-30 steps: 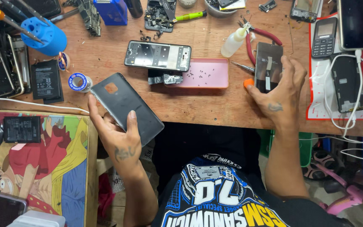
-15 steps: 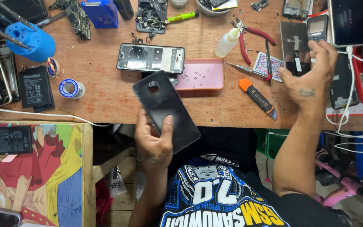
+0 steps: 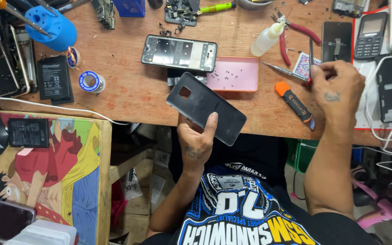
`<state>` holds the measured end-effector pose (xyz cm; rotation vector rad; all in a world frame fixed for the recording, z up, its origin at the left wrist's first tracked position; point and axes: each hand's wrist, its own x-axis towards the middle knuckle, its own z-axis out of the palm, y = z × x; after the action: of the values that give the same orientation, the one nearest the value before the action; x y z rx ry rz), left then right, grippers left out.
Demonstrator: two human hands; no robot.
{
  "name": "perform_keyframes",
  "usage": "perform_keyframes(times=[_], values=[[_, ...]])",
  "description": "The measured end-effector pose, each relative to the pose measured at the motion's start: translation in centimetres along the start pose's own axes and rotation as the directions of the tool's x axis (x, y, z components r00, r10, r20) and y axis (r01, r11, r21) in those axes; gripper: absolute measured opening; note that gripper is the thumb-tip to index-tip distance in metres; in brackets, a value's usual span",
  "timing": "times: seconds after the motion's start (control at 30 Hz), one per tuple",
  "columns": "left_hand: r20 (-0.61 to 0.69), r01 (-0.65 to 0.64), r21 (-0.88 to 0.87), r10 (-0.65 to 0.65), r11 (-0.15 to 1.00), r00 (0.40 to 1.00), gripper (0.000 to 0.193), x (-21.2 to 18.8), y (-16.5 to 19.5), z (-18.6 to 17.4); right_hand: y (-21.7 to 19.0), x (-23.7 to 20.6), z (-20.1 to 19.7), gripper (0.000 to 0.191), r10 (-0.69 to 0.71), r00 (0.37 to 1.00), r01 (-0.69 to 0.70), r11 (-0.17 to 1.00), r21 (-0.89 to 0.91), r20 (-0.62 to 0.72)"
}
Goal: The person uses tweezers to remove adhesive residue from a smartphone frame, then installs a battery and motherboard into the frame. They handle the back cover and various internal components on a cluttered workbench.
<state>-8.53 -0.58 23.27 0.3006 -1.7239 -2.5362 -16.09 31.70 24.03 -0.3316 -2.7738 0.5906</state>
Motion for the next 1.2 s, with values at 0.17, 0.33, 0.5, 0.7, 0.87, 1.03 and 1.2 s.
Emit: perform_keyframes(times=[0.17,0.33,0.5,0.7,0.87,1.03,1.2], values=[[-0.024,-0.053,0.002,0.053,0.999,0.998,0.029,0.2,-1.5,-0.2,-0.9,1.4,-0.1,0.027,0.169,0.983,-0.163,0.982,-0.095,0.067],[-0.008,-0.068,-0.052,0.068,0.996,0.998,0.029,0.1,-1.9,-0.2,0.5,1.8,-0.1,0.022,0.021,0.998,-0.013,0.988,-0.151,0.053],[0.059,0.102,-0.269,-0.089,0.958,0.994,0.033,-0.2,-1.1,-0.6,-0.9,0.0,-1.9,0.016,-0.058,0.997,0.055,0.996,-0.065,-0.045],[0.034,0.144,-0.082,-0.142,0.986,0.989,0.04,-0.9,-0.6,-1.6,-7.0,-5.9,-2.1,0.025,-0.072,0.997,0.055,0.805,0.591,0.005],[0.034,0.152,-0.026,-0.151,0.988,0.988,0.035,-0.8,-0.6,-2.0,-9.0,-8.7,1.1,0.024,-0.266,0.926,-0.125,0.455,0.882,0.269],[0.112,0.071,-0.3,-0.039,0.951,0.993,0.061,-0.5,-0.7,-2.4,-8.8,-10.4,2.1,0.031,-0.287,0.891,-0.17,0.507,0.845,0.351],[0.093,0.023,-0.332,0.009,0.943,0.996,0.062,0.3,-0.6,-2.0,-10.4,-10.3,2.2,0.02,-0.133,0.952,-0.11,0.69,0.715,0.275]])
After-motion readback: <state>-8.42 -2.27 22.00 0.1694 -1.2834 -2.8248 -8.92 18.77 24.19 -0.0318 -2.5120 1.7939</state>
